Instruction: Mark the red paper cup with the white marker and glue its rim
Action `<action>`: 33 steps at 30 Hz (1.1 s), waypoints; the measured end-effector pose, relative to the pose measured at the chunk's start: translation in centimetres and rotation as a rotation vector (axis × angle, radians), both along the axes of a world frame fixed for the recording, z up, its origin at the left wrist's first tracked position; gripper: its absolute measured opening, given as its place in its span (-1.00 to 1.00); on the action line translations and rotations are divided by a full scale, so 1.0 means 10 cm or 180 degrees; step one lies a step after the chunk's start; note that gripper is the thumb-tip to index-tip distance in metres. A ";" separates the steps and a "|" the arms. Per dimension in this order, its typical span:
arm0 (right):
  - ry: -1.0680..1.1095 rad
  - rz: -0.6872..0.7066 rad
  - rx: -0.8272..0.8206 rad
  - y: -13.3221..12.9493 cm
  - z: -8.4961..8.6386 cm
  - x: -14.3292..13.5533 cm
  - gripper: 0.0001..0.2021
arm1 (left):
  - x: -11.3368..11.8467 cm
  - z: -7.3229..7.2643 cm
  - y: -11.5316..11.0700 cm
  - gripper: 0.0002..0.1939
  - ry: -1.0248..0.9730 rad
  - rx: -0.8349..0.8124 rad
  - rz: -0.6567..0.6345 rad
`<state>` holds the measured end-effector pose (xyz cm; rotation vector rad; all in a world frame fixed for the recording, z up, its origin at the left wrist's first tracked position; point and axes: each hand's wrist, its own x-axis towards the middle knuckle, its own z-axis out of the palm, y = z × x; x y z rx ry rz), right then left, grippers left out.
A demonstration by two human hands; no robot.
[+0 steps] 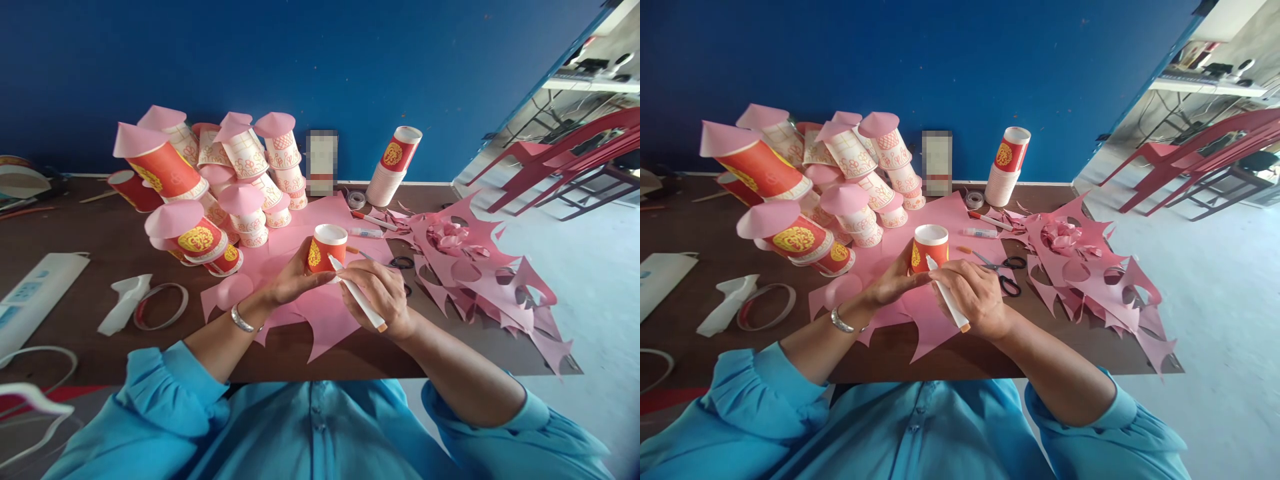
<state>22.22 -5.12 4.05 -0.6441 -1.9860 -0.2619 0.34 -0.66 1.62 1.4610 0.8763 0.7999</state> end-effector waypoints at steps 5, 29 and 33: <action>0.0001 -0.0123 -0.0052 -0.01 0.01 0.00 -0.77 | -0.03 -0.02 0.01 -0.28 0.0041 0.0181 0.0006; 0.0168 -0.0173 -0.0093 0.04 0.02 0.03 -0.76 | -0.07 -0.23 0.08 -0.38 -0.0594 -0.0093 -0.0023; 0.0187 -0.0134 -0.0119 0.04 0.01 0.04 -0.72 | -0.06 -0.16 0.07 -0.32 -0.0471 -0.0097 -0.0064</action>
